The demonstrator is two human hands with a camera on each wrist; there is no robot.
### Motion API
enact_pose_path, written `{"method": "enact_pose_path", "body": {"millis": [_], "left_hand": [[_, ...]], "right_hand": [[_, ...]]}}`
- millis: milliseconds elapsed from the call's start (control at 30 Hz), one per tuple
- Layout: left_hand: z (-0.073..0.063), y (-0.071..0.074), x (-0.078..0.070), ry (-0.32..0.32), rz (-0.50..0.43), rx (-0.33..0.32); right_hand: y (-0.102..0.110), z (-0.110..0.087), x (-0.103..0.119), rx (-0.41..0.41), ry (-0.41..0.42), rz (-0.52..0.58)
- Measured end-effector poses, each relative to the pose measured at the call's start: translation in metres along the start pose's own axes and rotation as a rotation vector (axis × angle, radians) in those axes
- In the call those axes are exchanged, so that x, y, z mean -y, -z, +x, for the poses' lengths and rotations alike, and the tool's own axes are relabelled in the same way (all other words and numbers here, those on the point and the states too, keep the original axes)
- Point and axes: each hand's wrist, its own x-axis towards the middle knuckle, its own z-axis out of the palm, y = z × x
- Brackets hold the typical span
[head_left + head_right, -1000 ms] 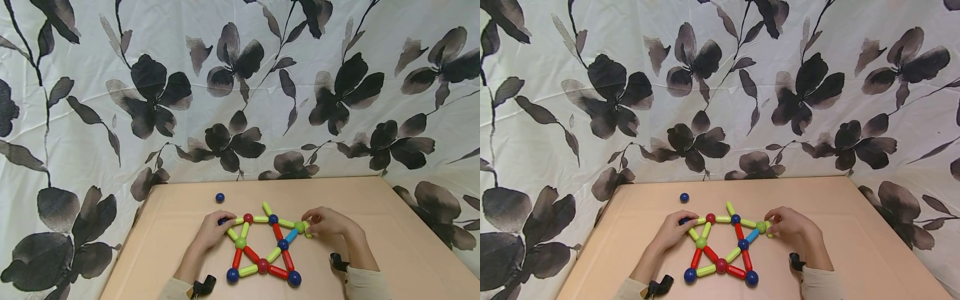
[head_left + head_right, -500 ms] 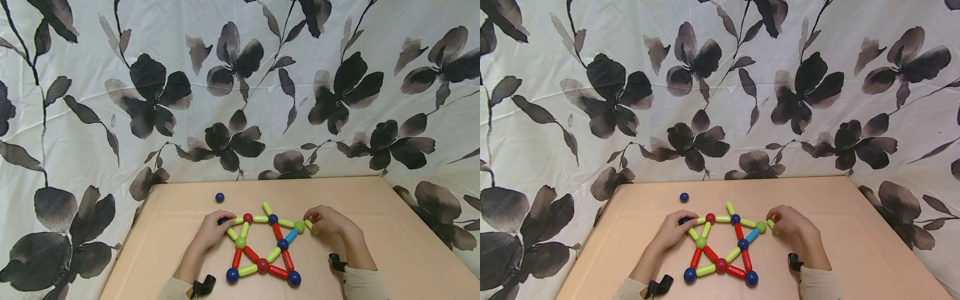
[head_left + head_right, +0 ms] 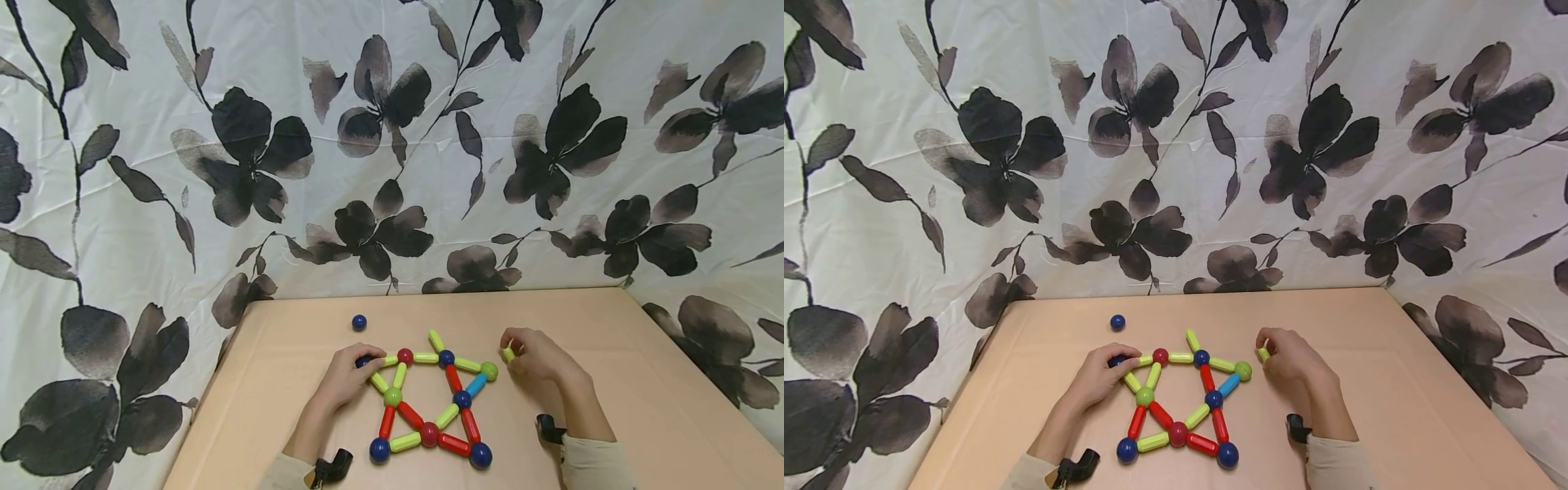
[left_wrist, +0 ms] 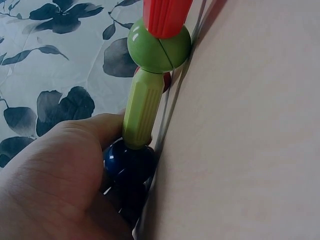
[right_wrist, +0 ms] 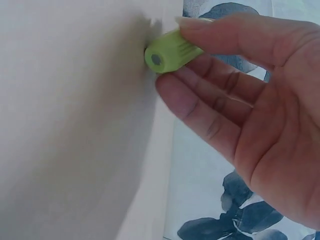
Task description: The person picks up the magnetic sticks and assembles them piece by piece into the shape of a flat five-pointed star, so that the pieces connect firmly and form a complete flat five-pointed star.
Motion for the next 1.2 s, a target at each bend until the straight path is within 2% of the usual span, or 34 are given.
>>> {"method": "enact_pose_path", "body": {"millis": [267,400,533,900,1200], "left_hand": [[0.000,-0.001,0.001,-0.012,0.004,0.000],[0.001,-0.001,0.001,-0.013,0.003,-0.005],[0.001,-0.002,0.001,-0.011,0.000,-0.007],[0.001,-0.001,0.001,-0.010,-0.006,-0.012],[0.002,0.000,0.000,-0.009,-0.001,-0.003]], "right_hand": [[0.002,0.005,0.002,-0.106,0.079,-0.004],[0.004,0.007,0.007,-0.171,0.151,-0.004],[0.004,0.009,0.015,-0.219,0.183,-0.007],[-0.009,0.014,0.054,-0.232,0.203,0.053],[-0.027,0.021,0.076,-0.191,0.267,0.250]]}}
